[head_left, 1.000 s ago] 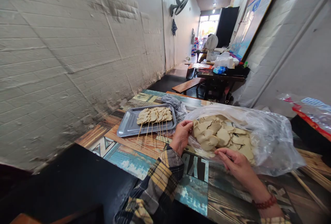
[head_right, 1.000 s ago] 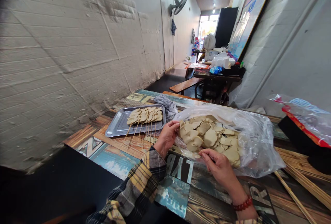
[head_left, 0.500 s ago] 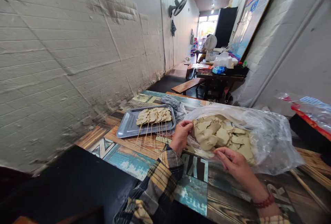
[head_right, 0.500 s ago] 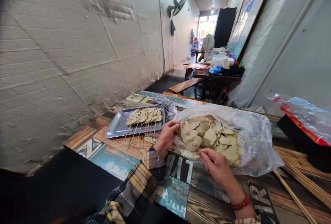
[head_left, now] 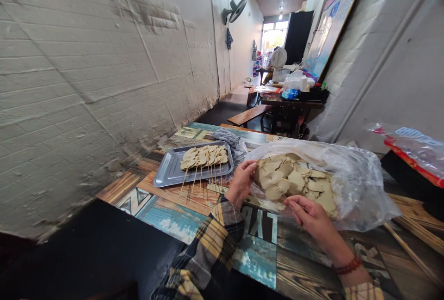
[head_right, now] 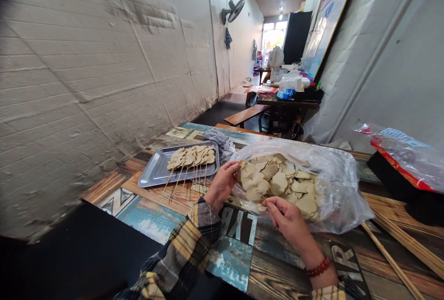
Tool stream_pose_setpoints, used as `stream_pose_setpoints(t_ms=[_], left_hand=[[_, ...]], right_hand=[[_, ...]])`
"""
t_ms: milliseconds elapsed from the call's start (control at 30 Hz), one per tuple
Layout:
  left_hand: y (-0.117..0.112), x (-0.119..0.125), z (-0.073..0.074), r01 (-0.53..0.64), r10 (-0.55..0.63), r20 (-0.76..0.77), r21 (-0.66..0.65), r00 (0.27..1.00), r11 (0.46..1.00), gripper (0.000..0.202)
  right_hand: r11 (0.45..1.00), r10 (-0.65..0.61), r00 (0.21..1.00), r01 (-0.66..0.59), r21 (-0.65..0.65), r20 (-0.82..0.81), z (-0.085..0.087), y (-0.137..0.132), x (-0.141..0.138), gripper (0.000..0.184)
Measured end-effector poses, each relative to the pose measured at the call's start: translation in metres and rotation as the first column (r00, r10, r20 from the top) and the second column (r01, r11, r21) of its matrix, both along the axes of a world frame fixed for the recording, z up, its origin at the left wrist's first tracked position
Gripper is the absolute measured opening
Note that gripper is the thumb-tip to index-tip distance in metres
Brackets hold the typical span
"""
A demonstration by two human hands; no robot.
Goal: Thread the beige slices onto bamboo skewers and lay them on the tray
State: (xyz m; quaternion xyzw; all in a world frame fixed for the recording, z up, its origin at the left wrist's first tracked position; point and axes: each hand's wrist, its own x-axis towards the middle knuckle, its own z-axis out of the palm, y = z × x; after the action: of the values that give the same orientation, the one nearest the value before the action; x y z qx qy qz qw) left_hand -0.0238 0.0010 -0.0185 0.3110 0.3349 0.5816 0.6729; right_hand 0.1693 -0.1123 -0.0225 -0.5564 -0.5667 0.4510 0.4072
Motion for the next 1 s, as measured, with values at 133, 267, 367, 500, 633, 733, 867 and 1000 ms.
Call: stream_pose_setpoints(t_ms=[133, 267, 367, 500, 633, 733, 867, 1000], left_hand=[[0.001, 0.000, 0.001, 0.067, -0.063, 0.086, -0.035, 0.994, 0.997, 0.042], [0.002, 0.001, -0.005, 0.091, -0.088, 0.076, -0.037, 0.993, 0.995, 0.039], [0.003, 0.000, -0.009, 0.073, -0.070, 0.061, -0.047, 0.996, 0.996, 0.037], [0.004, 0.001, -0.010, 0.051, -0.047, 0.050, -0.069, 0.998, 0.996, 0.039], [0.003, 0.002, -0.011, 0.021, -0.018, 0.034, -0.086, 0.999, 0.996, 0.041], [0.003, 0.004, -0.012, -0.007, 0.007, 0.001, -0.097, 1.000, 0.995, 0.038], [0.001, 0.005, -0.010, -0.016, 0.016, -0.005, -0.094, 1.000, 0.995, 0.034], [-0.003, 0.004, -0.001, 0.062, -0.054, 0.098, -0.070, 0.994, 0.996, 0.036]], right_hand=[[1.000, 0.000, 1.000, -0.001, -0.018, -0.029, 0.000, 0.000, -0.001, 0.053], [1.000, 0.006, 1.000, -0.006, -0.004, -0.002, -0.007, 0.000, 0.002, 0.047], [0.999, 0.011, 0.998, -0.013, 0.032, 0.054, -0.012, 0.001, 0.004, 0.046], [0.997, -0.015, 0.993, 0.006, 0.081, 0.113, -0.014, 0.001, 0.003, 0.047], [0.993, -0.042, 0.988, 0.026, 0.113, 0.147, -0.015, 0.002, 0.001, 0.046], [0.989, -0.062, 0.983, 0.037, 0.145, 0.173, -0.017, 0.003, 0.001, 0.044], [0.987, -0.070, 0.976, 0.037, 0.157, 0.206, -0.017, 0.003, 0.000, 0.044], [0.993, -0.033, 0.982, 0.011, 0.117, 0.187, -0.013, 0.002, -0.001, 0.047]])
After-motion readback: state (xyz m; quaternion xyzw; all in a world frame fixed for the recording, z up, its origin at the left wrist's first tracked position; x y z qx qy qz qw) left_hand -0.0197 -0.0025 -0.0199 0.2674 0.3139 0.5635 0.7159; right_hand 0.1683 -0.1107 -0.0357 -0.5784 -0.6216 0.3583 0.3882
